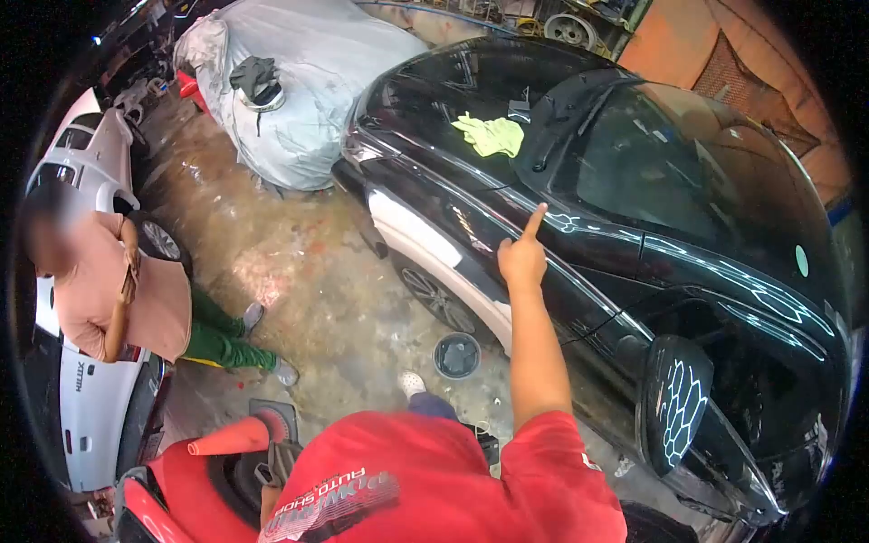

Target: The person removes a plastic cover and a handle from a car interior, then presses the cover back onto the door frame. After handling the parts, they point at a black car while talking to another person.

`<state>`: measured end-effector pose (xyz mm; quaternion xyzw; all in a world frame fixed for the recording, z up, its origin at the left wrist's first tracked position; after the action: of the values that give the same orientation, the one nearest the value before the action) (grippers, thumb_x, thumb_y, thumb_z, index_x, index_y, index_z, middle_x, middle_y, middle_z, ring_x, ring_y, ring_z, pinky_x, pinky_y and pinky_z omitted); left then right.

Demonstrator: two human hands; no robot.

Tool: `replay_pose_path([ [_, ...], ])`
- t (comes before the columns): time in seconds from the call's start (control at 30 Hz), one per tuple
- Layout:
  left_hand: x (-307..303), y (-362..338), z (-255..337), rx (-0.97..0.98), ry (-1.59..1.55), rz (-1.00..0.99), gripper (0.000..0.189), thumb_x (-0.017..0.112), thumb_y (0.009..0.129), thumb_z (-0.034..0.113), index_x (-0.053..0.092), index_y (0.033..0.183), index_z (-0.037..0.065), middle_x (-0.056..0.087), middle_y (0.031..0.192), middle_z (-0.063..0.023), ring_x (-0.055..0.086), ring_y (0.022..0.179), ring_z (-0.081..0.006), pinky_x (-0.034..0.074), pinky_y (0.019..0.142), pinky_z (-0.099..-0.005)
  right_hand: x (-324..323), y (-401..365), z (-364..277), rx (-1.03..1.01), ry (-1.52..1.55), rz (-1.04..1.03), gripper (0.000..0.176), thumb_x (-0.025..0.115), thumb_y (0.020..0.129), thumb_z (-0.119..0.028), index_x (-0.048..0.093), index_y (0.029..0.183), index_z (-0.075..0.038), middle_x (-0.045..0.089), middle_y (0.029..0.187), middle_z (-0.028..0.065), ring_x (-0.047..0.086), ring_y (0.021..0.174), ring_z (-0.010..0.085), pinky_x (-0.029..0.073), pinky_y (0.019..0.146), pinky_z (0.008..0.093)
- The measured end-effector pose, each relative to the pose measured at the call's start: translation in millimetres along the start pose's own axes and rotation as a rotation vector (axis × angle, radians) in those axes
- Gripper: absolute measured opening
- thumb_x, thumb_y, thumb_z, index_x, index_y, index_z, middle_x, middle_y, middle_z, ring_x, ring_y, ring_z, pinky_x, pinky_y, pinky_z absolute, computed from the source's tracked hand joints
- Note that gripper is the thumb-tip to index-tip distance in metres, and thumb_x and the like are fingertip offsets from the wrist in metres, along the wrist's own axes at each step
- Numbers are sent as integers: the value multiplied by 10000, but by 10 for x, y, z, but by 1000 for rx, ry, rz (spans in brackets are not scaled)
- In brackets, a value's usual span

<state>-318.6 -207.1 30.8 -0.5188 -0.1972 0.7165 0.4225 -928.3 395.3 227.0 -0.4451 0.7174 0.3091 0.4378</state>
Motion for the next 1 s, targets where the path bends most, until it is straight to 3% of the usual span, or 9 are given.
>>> replay_pose_path([
  [0.23, 90, 593, 368, 4, 72, -35, 312, 711, 848, -40, 767, 1155, -43, 743, 834, -131, 697, 644, -233, 554, 534, -395, -55, 91, 56, -20, -19, -54, 1155, 730, 977, -243, -112, 1766, -205, 771, 982, 327, 756, 935, 515, 591, 882, 564],
  [0.3, 161, 868, 282, -30, -250, -80, 315, 697, 860, -40, 772, 1166, -33, 746, 843, -122, 695, 648, -225, 550, 536, -391, -189, 67, 122, -62, -65, -69, 1144, 727, 973, -236, -94, 1769, -215, 769, 985, 340, 751, 928, 534, 589, 872, 581],
  [0.37, 139, 916, 452, -31, -173, -64, 304, 702, 862, -31, 781, 1156, -31, 749, 839, -107, 687, 645, -215, 541, 538, -380, -256, 46, 266, -41, -60, -57, 1129, 725, 968, -231, -67, 1772, -215, 766, 979, 349, 750, 933, 542, 584, 869, 592],
  [0.47, 171, 772, 846, 7, -152, -3, 253, 705, 844, -28, 801, 1079, -29, 757, 834, -83, 687, 661, -194, 528, 554, -374, -364, 30, 400, -21, 24, 23, 1081, 737, 959, -211, 37, 1783, -200, 774, 900, 257, 736, 777, 506, 601, 835, 527],
  [0.5, 176, 723, 945, -2, -149, -6, 253, 705, 844, -28, 801, 1079, -29, 757, 834, -83, 687, 661, -194, 528, 554, -374, -336, 55, 472, -69, 214, 119, 985, 728, 978, -133, 153, 1777, -150, 744, 795, 155, 710, 625, 344, 596, 728, 410],
  [0.57, 217, 764, 968, 29, -96, -49, 270, 712, 841, -21, 800, 1096, -34, 766, 858, -85, 699, 696, -185, 543, 598, -377, -376, 182, 573, -155, 581, 291, 813, 698, 1010, -53, 316, 1727, -77, 705, 772, 66, 640, 601, 154, 543, 654, 298],
  [0.63, 243, 844, 860, 17, -59, -47, 286, 715, 843, -22, 798, 1116, -34, 771, 873, -87, 704, 715, -182, 553, 624, -375, -550, 348, 579, -229, 719, 459, 654, 659, 1045, -13, 414, 1652, -14, 675, 825, 15, 581, 657, 58, 508, 653, 238],
  [0.83, 261, 739, 894, -42, -38, -36, 340, 731, 843, -27, 794, 1178, -25, 782, 909, -84, 714, 750, -180, 575, 677, -366, -600, 894, 436, -404, 675, 608, 538, 673, 1021, -17, 514, 1534, 15, 709, 939, 52, 651, 776, 114, 547, 766, 276],
  [1.0, 268, 714, 997, -49, -14, -39, 341, 736, 848, -26, 797, 1183, -14, 786, 929, -85, 711, 728, -183, 571, 635, -356, -267, 1150, -71, -458, 398, 489, 614, 753, 978, -189, 541, 1528, -18, 720, 1068, 127, 706, 913, 261, 578, 847, 398],
])
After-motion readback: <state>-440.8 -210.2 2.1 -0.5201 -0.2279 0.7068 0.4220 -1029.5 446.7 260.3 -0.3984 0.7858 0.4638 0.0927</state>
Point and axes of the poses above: each hand's wrist, its own y-axis towards the middle knuckle, its own x-axis out of the palm, z = x × y, the point moved 2 cm from there along y, towards the middle knuckle
